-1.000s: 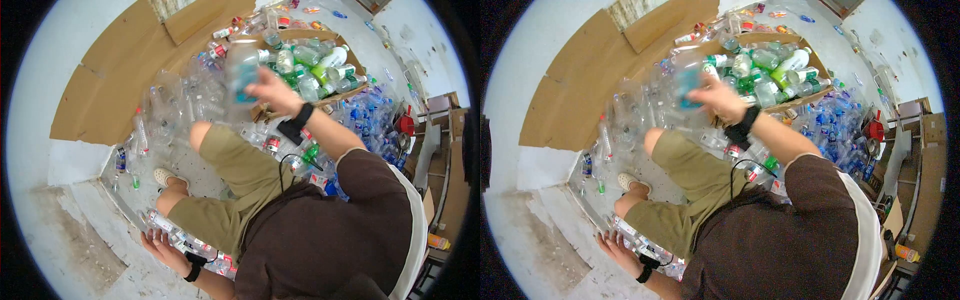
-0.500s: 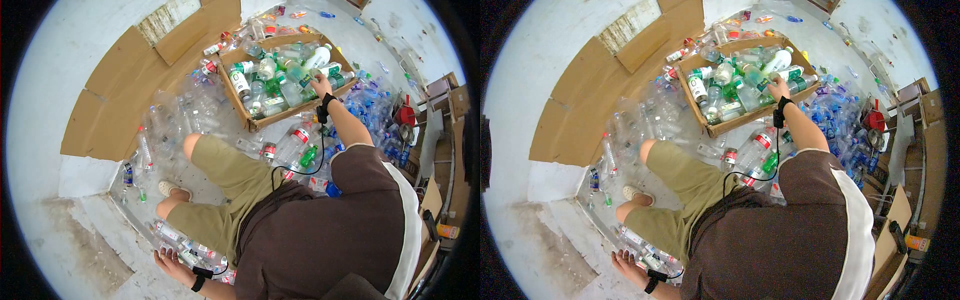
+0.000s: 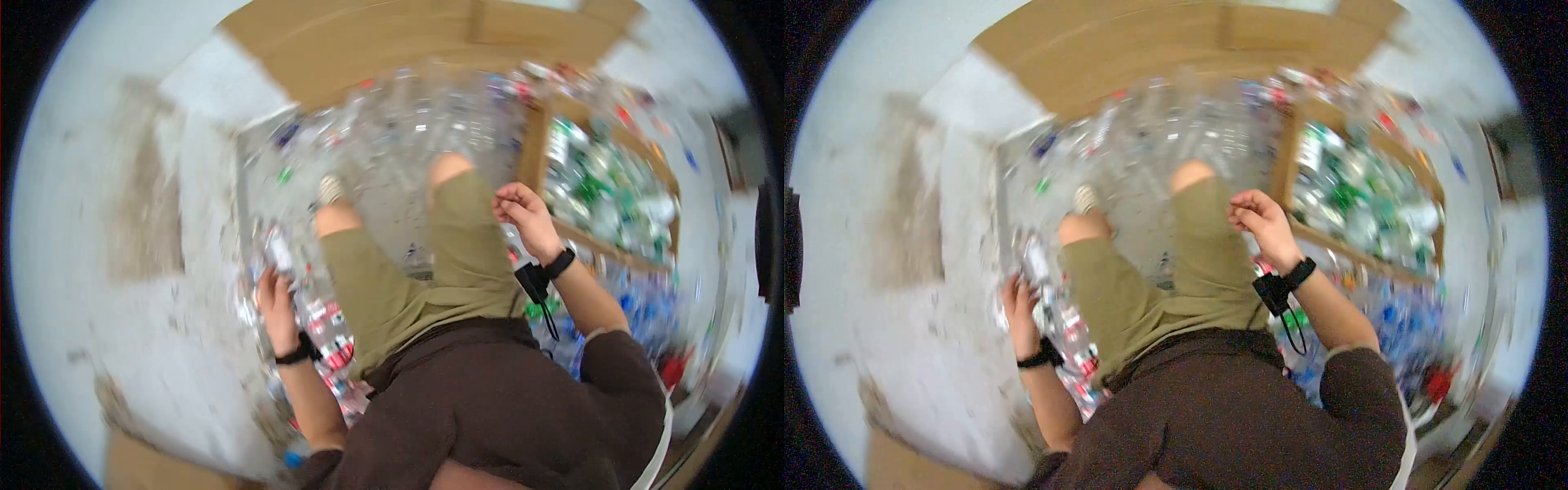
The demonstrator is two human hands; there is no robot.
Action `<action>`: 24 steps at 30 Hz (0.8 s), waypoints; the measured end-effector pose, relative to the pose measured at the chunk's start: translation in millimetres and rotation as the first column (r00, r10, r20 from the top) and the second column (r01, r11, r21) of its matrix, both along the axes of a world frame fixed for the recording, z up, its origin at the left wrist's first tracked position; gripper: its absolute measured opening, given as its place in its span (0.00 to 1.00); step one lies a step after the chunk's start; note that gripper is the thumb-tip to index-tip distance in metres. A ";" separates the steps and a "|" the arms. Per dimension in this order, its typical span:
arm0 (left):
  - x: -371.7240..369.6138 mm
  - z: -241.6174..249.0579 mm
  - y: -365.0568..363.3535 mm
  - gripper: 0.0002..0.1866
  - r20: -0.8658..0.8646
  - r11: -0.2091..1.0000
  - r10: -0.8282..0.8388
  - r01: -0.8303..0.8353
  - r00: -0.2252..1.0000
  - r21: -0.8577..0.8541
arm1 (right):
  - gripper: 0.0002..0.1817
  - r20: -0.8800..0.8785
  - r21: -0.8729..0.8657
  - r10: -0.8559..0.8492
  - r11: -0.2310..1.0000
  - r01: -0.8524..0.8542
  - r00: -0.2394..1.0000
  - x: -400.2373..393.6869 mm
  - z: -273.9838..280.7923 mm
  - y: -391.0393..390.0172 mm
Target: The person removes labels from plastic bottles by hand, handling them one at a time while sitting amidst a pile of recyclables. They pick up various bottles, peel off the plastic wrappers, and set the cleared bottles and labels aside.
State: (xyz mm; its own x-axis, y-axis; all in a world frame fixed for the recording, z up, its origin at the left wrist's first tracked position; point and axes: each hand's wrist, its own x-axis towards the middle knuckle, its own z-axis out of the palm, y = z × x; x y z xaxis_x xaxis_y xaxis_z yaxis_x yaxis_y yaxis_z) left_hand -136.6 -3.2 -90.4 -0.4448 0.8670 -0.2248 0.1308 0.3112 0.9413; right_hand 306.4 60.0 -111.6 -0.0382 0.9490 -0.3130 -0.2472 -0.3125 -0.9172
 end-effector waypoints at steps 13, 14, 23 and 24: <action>-76.8 -95.7 115.5 0.21 0.037 0.966 -0.065 0.072 0.997 -0.247 | 0.09 -0.281 -0.299 0.445 0.801 -0.518 0.851 -233.1 -48.8 186.4; -83.7 -109.9 130.4 0.21 0.045 0.952 -0.062 0.073 0.997 -0.298 | 0.09 -0.361 -0.362 0.421 0.759 -0.541 0.832 -247.5 -68.4 199.2; -143.8 -285.9 325.3 0.30 -0.226 0.886 -0.274 0.154 0.935 -0.437 | 0.08 -0.394 -0.584 0.299 0.649 -0.488 0.869 -301.4 -138.4 265.3; -151.4 -312.6 347.6 0.31 -0.368 0.885 -0.345 0.168 0.864 -0.434 | 0.08 -0.422 -0.578 0.309 0.633 -0.515 0.852 -306.6 -138.9 273.3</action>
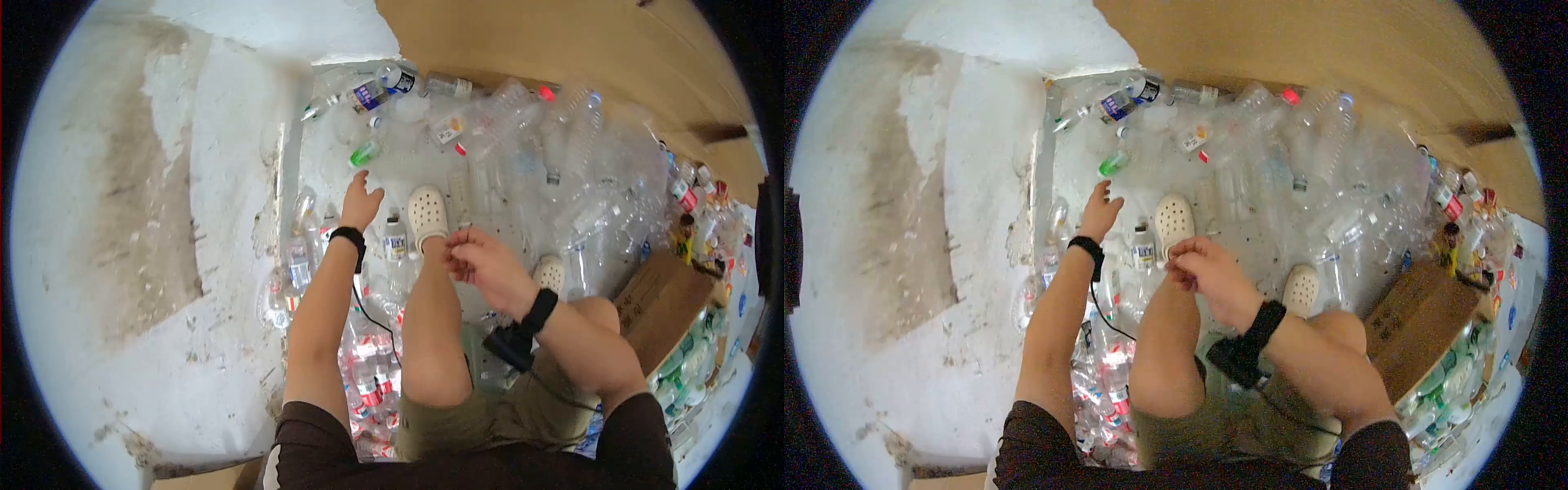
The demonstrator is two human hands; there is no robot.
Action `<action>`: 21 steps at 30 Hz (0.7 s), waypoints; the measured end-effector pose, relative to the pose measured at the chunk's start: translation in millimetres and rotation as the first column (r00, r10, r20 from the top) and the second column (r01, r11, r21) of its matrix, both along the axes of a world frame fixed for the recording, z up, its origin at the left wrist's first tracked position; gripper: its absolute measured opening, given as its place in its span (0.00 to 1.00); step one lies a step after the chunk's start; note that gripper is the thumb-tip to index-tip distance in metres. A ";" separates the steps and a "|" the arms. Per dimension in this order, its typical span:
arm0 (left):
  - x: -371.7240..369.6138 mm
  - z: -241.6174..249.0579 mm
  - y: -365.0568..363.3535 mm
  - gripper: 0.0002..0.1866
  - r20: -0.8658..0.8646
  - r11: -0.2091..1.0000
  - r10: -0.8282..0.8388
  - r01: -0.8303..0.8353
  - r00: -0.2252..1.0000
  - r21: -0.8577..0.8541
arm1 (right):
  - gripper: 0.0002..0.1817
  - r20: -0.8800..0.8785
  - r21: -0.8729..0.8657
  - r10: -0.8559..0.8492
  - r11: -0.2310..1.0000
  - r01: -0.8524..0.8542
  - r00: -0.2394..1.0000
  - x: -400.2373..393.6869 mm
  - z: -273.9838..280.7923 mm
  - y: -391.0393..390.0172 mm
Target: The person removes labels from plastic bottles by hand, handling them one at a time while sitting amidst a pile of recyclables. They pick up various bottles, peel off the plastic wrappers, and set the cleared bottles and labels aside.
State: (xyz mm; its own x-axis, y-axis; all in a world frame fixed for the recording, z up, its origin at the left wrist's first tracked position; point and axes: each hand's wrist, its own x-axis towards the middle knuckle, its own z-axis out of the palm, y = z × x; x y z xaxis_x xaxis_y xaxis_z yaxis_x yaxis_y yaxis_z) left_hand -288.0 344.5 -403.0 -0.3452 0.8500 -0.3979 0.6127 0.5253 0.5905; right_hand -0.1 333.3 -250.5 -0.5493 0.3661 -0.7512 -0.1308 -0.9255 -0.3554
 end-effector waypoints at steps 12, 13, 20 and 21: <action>-35.7 -107.7 224.2 0.39 -0.597 0.979 -0.140 0.200 0.790 0.035 | 0.09 0.041 -0.271 -0.088 0.958 0.096 0.995 9.8 -7.5 29.7; -23.6 -92.4 227.3 0.39 -0.639 0.985 -0.170 0.126 0.750 -0.114 | 0.09 0.047 -0.276 -0.089 0.956 0.099 0.995 14.6 -8.4 32.1; -8.4 -89.5 197.3 0.45 -0.705 0.935 -0.302 0.055 0.641 -0.350 | 0.10 0.019 -0.248 -0.080 0.965 0.082 0.997 17.2 0.0 22.6; -6.1 -88.8 194.4 0.46 -0.713 0.935 -0.329 0.107 0.619 -0.338 | 0.09 0.012 -0.235 -0.064 0.970 0.065 0.998 16.5 0.6 21.4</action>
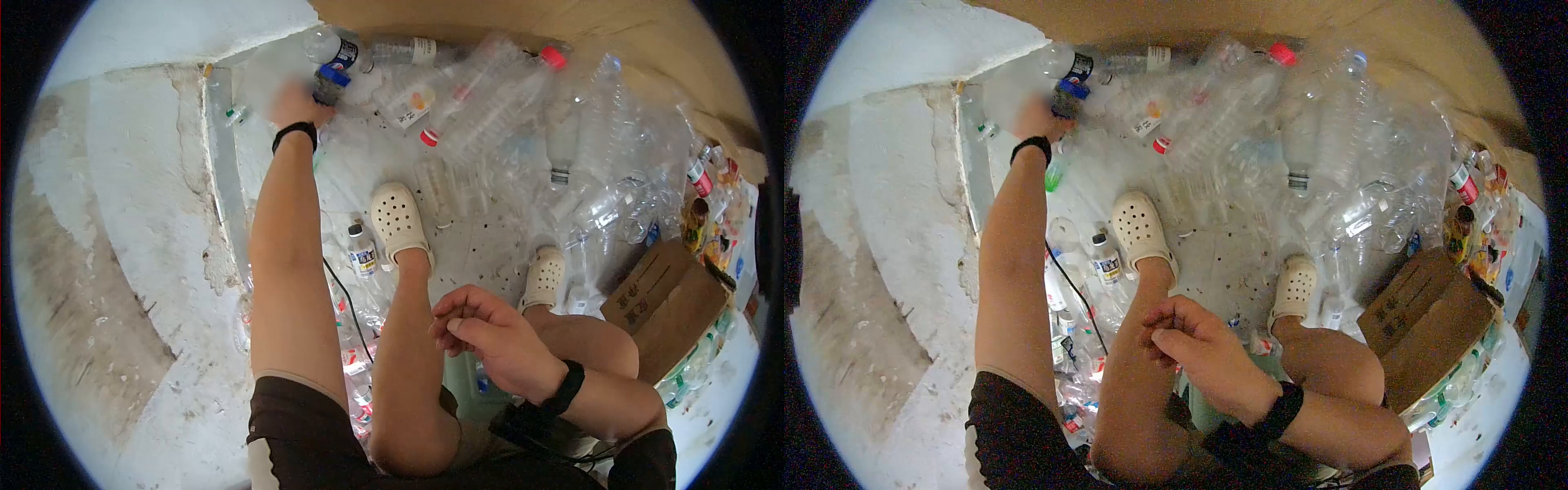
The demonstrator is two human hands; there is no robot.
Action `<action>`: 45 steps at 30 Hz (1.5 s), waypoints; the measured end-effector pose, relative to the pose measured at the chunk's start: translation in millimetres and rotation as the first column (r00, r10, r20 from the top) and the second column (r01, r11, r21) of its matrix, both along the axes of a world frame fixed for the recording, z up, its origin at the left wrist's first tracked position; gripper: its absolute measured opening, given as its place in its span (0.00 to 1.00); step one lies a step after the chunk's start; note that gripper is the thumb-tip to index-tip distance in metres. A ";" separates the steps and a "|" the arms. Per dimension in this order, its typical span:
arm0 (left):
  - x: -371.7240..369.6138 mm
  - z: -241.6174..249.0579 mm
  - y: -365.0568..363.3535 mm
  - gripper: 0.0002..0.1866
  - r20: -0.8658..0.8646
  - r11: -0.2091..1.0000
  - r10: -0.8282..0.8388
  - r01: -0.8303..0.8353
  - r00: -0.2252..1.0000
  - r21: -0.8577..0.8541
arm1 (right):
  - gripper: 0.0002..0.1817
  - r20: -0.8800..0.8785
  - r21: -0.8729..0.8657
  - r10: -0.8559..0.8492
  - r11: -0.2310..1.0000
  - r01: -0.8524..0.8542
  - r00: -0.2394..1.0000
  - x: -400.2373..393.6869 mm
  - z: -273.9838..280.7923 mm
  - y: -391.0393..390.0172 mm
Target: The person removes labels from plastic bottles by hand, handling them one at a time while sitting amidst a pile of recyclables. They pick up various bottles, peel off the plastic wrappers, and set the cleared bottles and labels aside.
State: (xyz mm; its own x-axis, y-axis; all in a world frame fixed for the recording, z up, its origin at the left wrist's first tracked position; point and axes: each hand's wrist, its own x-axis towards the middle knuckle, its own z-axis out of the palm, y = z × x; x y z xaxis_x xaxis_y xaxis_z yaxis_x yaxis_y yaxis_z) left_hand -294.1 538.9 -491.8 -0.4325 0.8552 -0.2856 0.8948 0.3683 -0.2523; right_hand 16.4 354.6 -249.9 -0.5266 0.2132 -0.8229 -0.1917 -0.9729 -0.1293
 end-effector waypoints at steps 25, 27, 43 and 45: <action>35.4 128.6 -199.6 0.25 0.785 0.614 -0.283 -0.733 -0.551 -0.293 | 0.09 -0.024 0.165 0.015 0.986 -0.010 1.000 -11.7 7.9 -6.8; 34.6 169.4 -239.7 0.29 0.720 0.601 -0.356 -0.736 -0.595 -0.312 | 0.09 0.032 0.275 -0.008 0.961 -0.001 0.999 -14.4 -0.4 -11.6; 126.4 258.6 -825.6 0.20 0.744 -0.280 -0.421 -0.706 -0.518 -0.651 | 0.08 0.021 0.289 0.287 0.915 -0.280 0.958 38.6 -50.9 -86.9; 135.1 239.3 -871.5 0.21 0.713 -0.307 -0.513 -0.674 -0.477 -0.672 | 0.09 0.054 0.310 0.317 0.896 -0.318 0.947 43.8 -45.6 -92.9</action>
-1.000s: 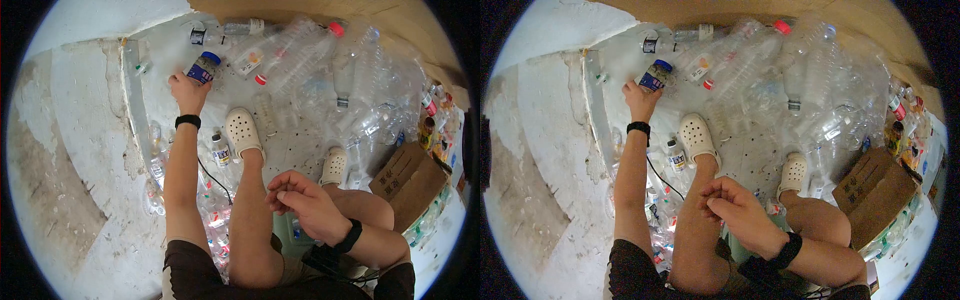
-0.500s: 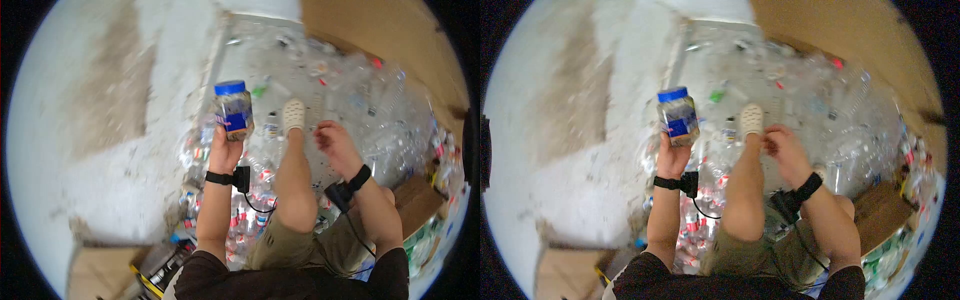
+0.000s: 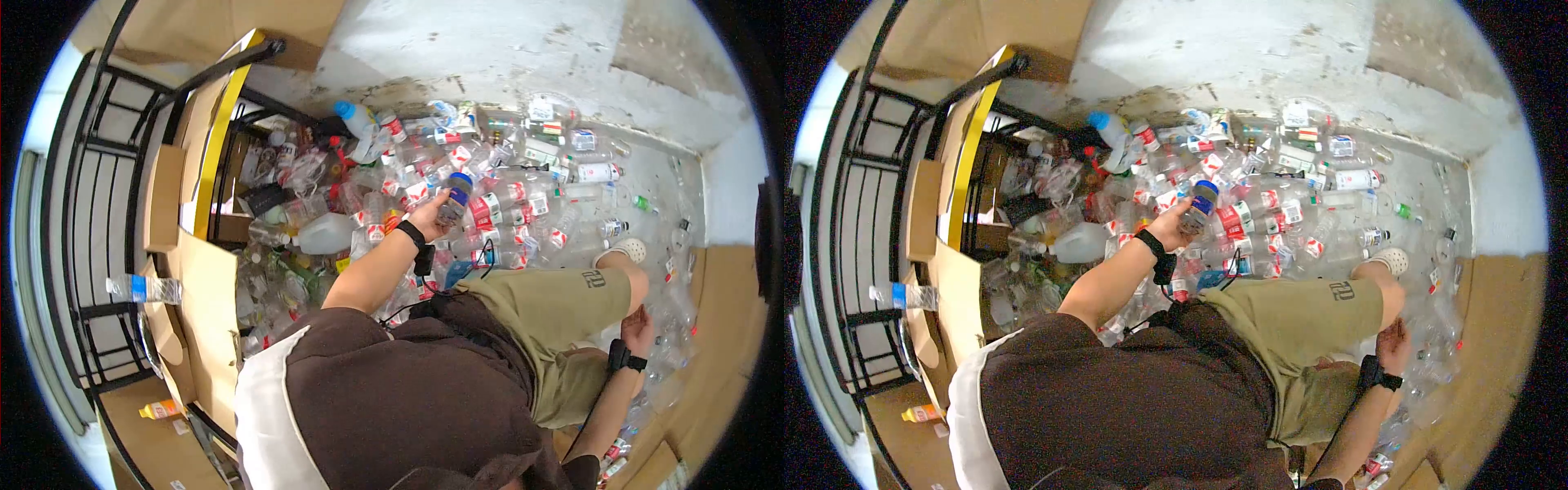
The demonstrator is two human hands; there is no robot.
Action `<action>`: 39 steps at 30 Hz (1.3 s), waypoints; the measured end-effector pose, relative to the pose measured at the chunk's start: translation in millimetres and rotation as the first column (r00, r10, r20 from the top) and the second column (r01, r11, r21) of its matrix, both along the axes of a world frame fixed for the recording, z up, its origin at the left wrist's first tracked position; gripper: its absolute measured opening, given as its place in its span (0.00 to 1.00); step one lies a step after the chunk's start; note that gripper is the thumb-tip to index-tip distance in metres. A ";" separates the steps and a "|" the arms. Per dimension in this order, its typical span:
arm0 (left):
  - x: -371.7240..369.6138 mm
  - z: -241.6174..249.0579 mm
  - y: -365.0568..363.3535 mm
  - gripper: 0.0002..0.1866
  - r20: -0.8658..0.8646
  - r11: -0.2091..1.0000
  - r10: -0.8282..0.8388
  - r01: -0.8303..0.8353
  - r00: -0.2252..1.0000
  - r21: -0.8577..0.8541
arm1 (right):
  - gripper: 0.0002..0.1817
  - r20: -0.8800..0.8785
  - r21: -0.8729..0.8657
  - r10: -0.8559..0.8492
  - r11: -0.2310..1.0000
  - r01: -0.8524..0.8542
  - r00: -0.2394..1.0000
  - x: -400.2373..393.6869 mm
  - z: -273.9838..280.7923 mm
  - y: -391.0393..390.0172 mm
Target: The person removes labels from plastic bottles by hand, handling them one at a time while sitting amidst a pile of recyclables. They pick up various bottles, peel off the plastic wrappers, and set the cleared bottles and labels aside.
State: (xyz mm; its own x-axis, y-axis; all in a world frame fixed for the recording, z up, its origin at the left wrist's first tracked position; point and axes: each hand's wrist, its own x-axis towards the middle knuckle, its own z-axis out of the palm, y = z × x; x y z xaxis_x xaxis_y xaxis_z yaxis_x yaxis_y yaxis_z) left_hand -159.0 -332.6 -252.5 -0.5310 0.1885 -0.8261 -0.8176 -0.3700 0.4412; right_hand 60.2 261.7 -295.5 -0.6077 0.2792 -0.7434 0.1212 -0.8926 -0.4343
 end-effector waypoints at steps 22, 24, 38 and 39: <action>-31.3 0.8 -45.8 0.17 -0.189 0.966 -0.060 0.009 0.980 -0.259 | 0.08 0.088 0.081 -0.108 0.992 0.101 0.990 34.7 -17.6 11.9; -19.2 17.6 16.8 0.18 -0.201 0.935 -0.218 0.145 0.955 -0.324 | 0.07 0.061 0.045 -0.037 0.998 0.034 0.997 38.7 -19.3 12.7; -42.2 33.2 187.0 0.20 -0.169 0.442 -0.890 0.711 0.423 -0.548 | 0.08 -0.032 0.122 -0.111 0.986 0.114 0.993 29.9 4.9 -31.0; -42.3 27.2 195.4 0.20 -0.183 0.411 -0.909 0.733 0.375 -0.542 | 0.08 -0.008 0.136 -0.157 0.978 0.157 0.988 23.6 14.4 -33.6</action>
